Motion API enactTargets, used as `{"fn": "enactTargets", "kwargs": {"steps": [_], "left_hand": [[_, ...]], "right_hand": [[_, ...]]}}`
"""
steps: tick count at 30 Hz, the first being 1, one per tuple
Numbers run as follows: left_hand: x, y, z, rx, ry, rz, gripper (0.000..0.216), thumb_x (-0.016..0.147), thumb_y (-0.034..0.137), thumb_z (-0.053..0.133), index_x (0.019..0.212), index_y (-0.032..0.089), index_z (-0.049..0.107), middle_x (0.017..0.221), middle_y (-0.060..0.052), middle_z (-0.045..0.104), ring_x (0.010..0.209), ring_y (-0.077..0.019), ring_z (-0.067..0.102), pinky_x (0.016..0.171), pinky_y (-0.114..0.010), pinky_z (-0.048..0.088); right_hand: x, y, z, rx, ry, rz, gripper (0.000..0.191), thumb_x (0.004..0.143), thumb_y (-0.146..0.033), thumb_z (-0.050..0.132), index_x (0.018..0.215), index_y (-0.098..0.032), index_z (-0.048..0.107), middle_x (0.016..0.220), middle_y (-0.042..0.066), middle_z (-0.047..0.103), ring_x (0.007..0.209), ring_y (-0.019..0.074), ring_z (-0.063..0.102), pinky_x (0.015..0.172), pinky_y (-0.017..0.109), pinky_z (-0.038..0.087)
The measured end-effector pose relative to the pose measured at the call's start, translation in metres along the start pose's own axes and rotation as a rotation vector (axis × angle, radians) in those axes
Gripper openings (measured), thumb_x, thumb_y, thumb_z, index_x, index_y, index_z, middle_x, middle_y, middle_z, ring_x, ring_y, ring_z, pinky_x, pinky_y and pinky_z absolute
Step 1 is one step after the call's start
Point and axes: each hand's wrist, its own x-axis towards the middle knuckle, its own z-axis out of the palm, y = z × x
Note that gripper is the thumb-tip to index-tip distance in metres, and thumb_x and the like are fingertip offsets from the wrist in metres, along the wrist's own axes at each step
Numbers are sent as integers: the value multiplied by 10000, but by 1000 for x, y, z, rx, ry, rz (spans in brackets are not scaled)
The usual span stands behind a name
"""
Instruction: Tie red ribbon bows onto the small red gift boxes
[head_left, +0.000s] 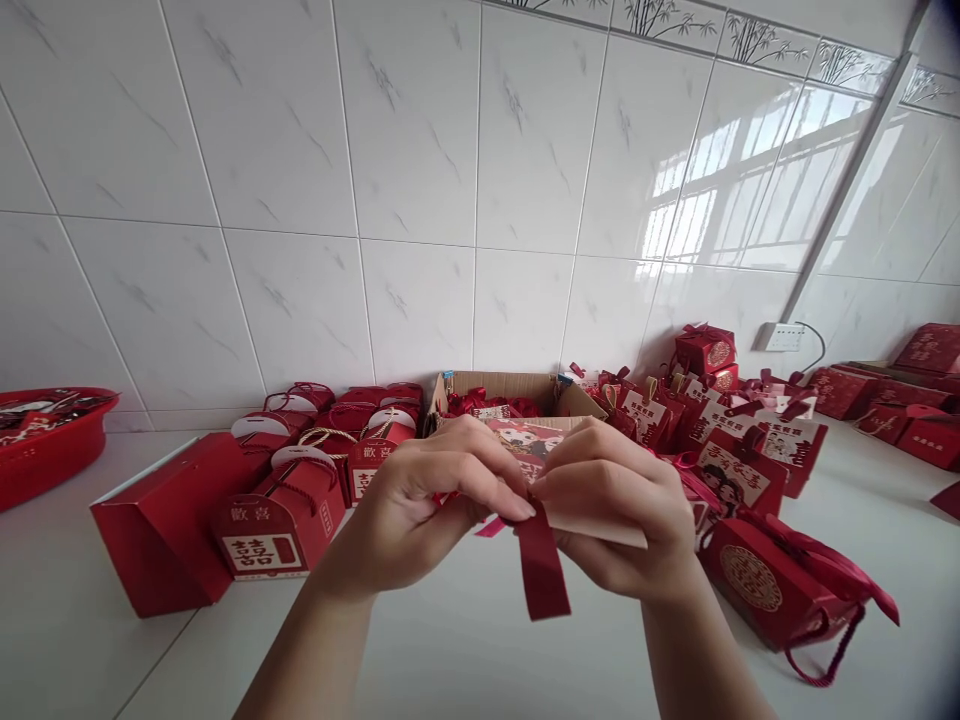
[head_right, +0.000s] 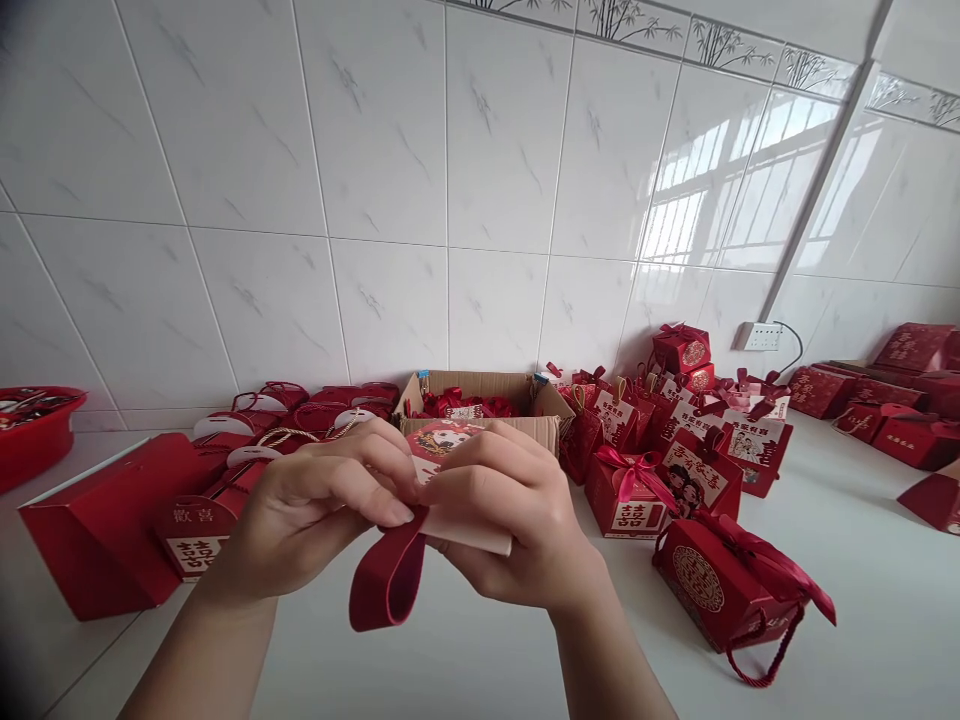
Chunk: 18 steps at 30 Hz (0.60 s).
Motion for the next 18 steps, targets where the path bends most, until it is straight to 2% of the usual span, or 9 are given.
{"fn": "enactTargets", "kwargs": {"steps": [7, 18], "left_hand": [[0, -2, 1, 0, 16, 8, 240, 823, 45, 582, 825, 250, 707, 820, -29, 702, 815, -157, 630, 733, -294, 519], [0, -2, 2, -58, -4, -2, 307, 806, -12, 574, 863, 257, 709, 857, -24, 693, 848, -154, 629, 773, -309, 514]], "right_hand": [[1, -2, -1, -13, -8, 26, 63, 799, -154, 573, 840, -201, 583, 704, 32, 608, 591, 148, 557, 534, 299, 479], [0, -2, -1, 20, 3, 9, 73, 782, -130, 595, 819, -186, 566, 754, 55, 616, 662, 156, 595, 578, 299, 506]]}}
